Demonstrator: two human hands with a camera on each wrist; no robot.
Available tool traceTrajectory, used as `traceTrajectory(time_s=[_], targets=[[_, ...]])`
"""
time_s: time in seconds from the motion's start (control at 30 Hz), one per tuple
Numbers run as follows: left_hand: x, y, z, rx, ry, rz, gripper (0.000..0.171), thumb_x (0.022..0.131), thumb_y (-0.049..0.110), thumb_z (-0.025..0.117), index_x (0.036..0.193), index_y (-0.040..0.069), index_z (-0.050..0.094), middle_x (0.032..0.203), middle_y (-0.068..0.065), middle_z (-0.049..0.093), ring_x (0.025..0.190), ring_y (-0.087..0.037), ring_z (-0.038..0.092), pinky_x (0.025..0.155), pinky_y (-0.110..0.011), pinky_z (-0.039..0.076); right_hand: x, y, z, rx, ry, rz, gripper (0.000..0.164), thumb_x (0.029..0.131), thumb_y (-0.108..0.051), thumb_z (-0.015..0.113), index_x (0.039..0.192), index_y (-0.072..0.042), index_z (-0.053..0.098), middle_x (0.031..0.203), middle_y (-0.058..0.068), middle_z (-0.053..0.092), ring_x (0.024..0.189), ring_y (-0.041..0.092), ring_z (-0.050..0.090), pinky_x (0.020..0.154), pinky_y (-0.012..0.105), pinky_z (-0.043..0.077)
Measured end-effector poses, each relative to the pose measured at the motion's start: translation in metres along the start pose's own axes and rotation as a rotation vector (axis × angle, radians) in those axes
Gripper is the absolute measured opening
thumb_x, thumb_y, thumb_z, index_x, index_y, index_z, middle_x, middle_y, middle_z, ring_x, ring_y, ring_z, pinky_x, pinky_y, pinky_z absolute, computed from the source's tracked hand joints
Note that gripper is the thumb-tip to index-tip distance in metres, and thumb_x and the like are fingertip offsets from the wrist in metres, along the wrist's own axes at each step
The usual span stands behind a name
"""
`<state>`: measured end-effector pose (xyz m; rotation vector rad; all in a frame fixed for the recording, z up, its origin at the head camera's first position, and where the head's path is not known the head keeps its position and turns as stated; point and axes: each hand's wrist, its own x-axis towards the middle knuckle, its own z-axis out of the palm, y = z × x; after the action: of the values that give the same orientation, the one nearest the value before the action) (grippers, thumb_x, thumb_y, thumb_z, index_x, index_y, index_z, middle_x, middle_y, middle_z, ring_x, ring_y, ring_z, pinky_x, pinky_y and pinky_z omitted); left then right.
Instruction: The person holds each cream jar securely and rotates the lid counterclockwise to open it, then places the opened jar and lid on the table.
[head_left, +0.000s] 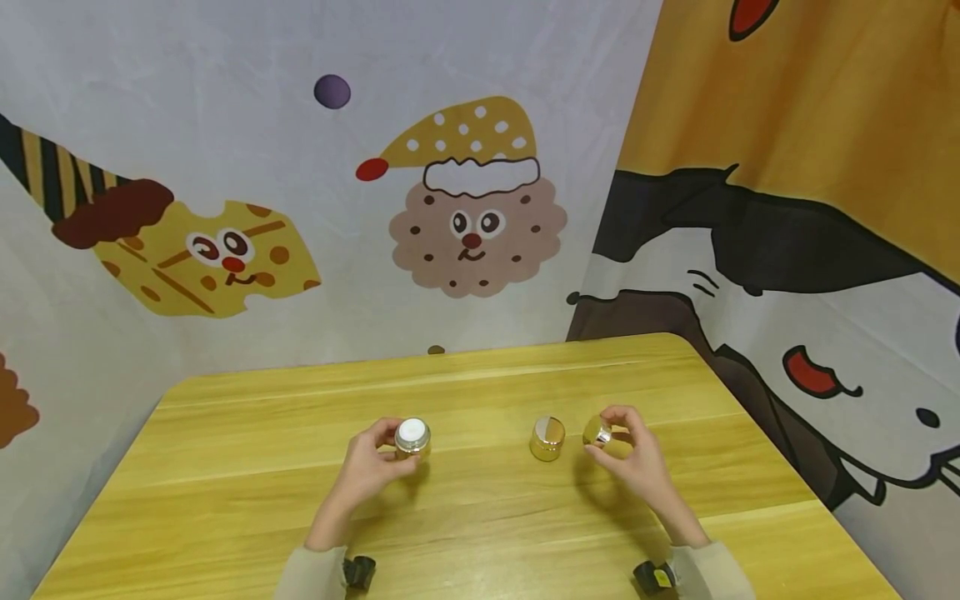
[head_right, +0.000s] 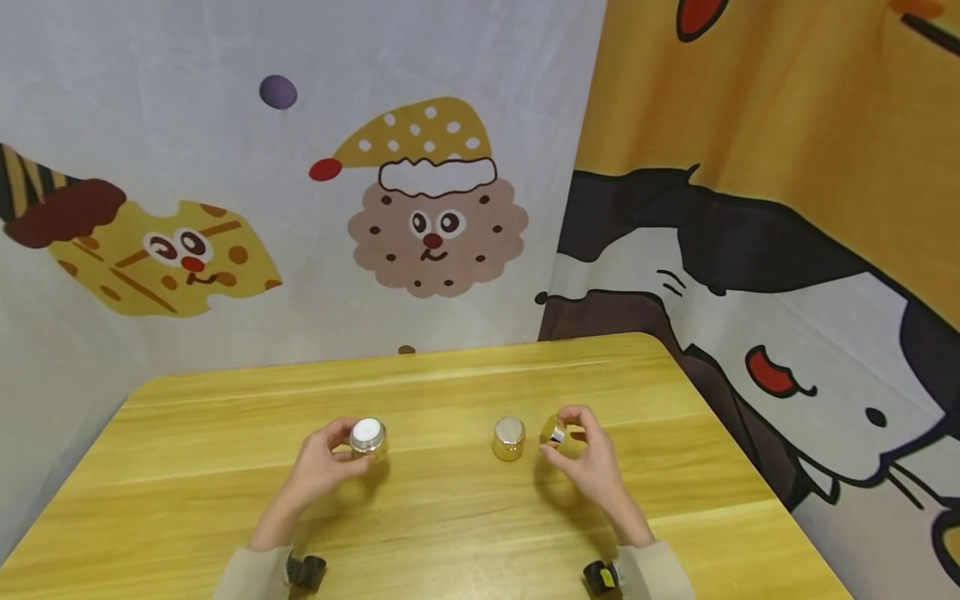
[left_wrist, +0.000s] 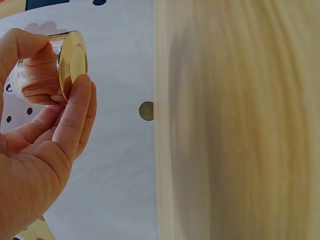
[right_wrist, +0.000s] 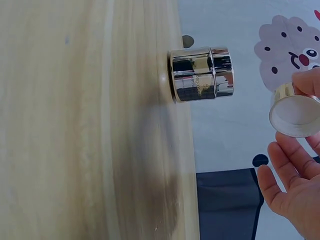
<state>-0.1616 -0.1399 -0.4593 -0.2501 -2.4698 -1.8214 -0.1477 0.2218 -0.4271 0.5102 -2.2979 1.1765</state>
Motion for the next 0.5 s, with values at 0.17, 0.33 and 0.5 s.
traceTrajectory(time_s=[0.17,0.33,0.5], targets=[[-0.0005,0.0001,-0.0001,-0.003,-0.006,0.006,0.046,0.067,-0.007,0.075,0.11,-0.006,0.059,0.101,-0.014,0.06,0.091,-0.024,0.057,0.074,-0.031,0.055,-0.0004,-0.0008,-0.0017,-0.024,-0.004,0.001,0.048,0.056,0.015,0.079,0.099,0.011,0.057,0.095,0.02,0.062,0.086,0.013,0.057,0.072,0.019,0.049],[-0.0012,0.0016,-0.0004,-0.017,-0.007,0.006,0.048,0.067,-0.006,0.076,0.112,-0.007,0.058,0.103,-0.015,0.06,0.092,-0.025,0.057,0.075,-0.033,0.055,-0.0014,0.0002,-0.0028,-0.049,-0.016,-0.011,0.05,0.056,0.014,0.08,0.102,0.008,0.061,0.094,0.018,0.063,0.086,0.017,0.056,0.071,0.016,0.046],[-0.0014,0.0028,-0.0002,-0.01,-0.007,0.006,0.048,0.067,-0.006,0.076,0.112,-0.007,0.058,0.103,-0.014,0.06,0.092,-0.025,0.057,0.074,-0.032,0.055,-0.0023,0.0004,-0.0035,-0.086,-0.025,-0.017,0.053,0.057,0.013,0.08,0.107,0.007,0.062,0.091,0.017,0.06,0.083,0.024,0.053,0.069,0.023,0.047]])
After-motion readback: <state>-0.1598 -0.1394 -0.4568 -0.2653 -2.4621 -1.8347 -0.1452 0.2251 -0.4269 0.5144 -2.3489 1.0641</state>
